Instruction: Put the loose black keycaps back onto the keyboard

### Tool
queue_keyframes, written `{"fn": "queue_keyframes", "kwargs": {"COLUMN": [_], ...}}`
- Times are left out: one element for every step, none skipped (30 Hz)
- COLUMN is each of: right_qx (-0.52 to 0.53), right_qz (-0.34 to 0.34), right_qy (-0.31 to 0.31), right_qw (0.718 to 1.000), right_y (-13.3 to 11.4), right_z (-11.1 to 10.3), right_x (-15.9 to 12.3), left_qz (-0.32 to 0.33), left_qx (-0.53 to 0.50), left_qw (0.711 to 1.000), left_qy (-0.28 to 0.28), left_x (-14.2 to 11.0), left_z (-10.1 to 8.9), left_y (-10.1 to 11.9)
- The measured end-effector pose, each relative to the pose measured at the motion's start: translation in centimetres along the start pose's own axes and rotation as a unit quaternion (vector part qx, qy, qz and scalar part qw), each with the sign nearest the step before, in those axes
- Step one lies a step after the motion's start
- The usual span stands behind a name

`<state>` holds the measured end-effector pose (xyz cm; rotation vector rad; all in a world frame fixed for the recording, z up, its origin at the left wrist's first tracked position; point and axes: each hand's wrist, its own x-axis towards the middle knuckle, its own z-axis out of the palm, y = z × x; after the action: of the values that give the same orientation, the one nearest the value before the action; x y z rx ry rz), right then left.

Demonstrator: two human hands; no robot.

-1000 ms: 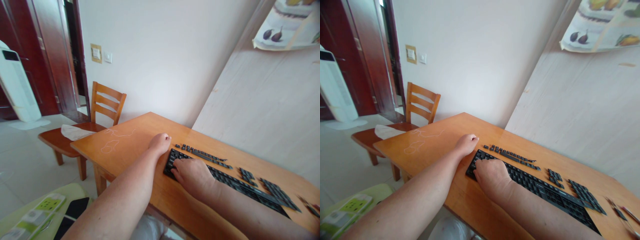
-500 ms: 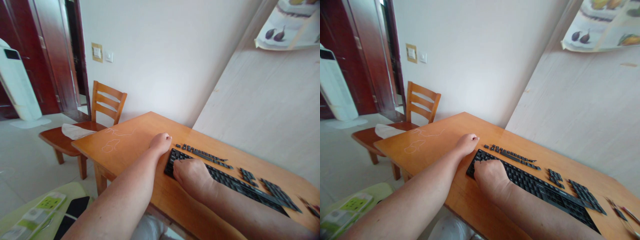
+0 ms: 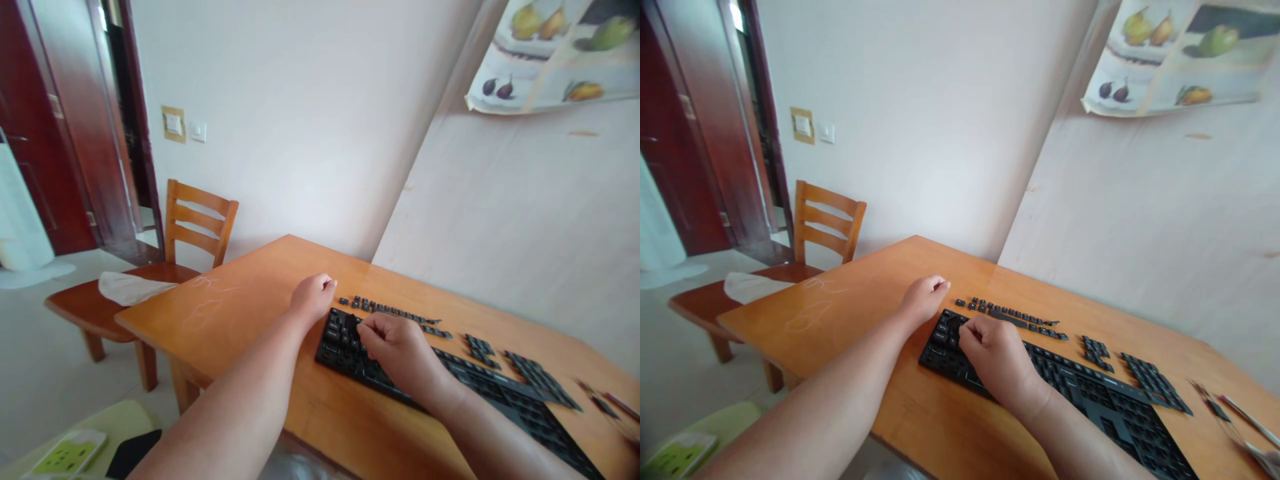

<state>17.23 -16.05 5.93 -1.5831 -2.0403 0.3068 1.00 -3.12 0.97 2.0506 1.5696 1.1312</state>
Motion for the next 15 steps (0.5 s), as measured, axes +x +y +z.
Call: {"fn": "queue_keyframes", "kwargs": {"right_qx": [0.03,0.058,0.083,0.105,0.124,0.142,0.159,0.176,0.195,0.212,0.228,0.241,0.248,0.252,0.253], "right_qz": [0.017,0.031,0.042,0.052,0.061,0.069,0.077,0.084,0.092,0.1,0.108,0.114,0.118,0.12,0.12], "right_qy": [0.006,0.008,0.011,0.011,0.012,0.01,0.009,0.006,0.002,-0.002,-0.006,-0.007,-0.006,-0.003,0.0], "right_qw": [0.999,0.998,0.996,0.993,0.99,0.987,0.984,0.981,0.977,0.972,0.968,0.964,0.961,0.96,0.96], "right_y": [0.1,0.2,0.4,0.6,0.8,1.0,1.2,1.3,1.5,1.6,1.6,1.7,1.7,1.8,1.8], "right_z": [-0.1,-0.2,-0.3,-0.3,-0.3,-0.3,-0.2,-0.2,-0.1,0.0,0.1,0.2,0.3,0.4,0.5], "right_x": [-0.1,-0.1,-0.1,-0.1,-0.1,0.0,0.1,0.1,0.2,0.3,0.3,0.4,0.4,0.4,0.5], "left_qz": [0.014,0.027,0.041,0.05,0.054,0.051,0.043,0.033,0.026,0.023,0.025,0.031,0.04,0.048,0.053], "left_qx": [-0.025,-0.058,-0.098,-0.144,-0.192,-0.237,-0.276,-0.306,-0.329,-0.347,-0.361,-0.371,-0.377,-0.382,-0.384], "left_qw": [1.0,0.998,0.994,0.988,0.979,0.969,0.957,0.947,0.937,0.929,0.921,0.915,0.909,0.905,0.901], "left_qy": [0.002,0.001,-0.006,-0.016,-0.032,-0.052,-0.072,-0.092,-0.111,-0.127,-0.143,-0.158,-0.172,-0.184,-0.194], "left_x": [-0.1,-0.2,-0.4,-0.6,-0.8,-1.1,-1.4,-1.7,-2.0,-2.2,-2.5,-2.6,-2.7,-2.8,-2.8], "left_z": [-0.1,-0.3,-0.5,-0.7,-1.0,-1.3,-1.6,-1.8,-2.0,-2.2,-2.3,-2.4,-2.5,-2.5,-2.5], "left_y": [0.3,0.6,0.9,1.3,1.7,2.1,2.4,2.8,3.1,3.3,3.4,3.5,3.6,3.6,3.7]}}
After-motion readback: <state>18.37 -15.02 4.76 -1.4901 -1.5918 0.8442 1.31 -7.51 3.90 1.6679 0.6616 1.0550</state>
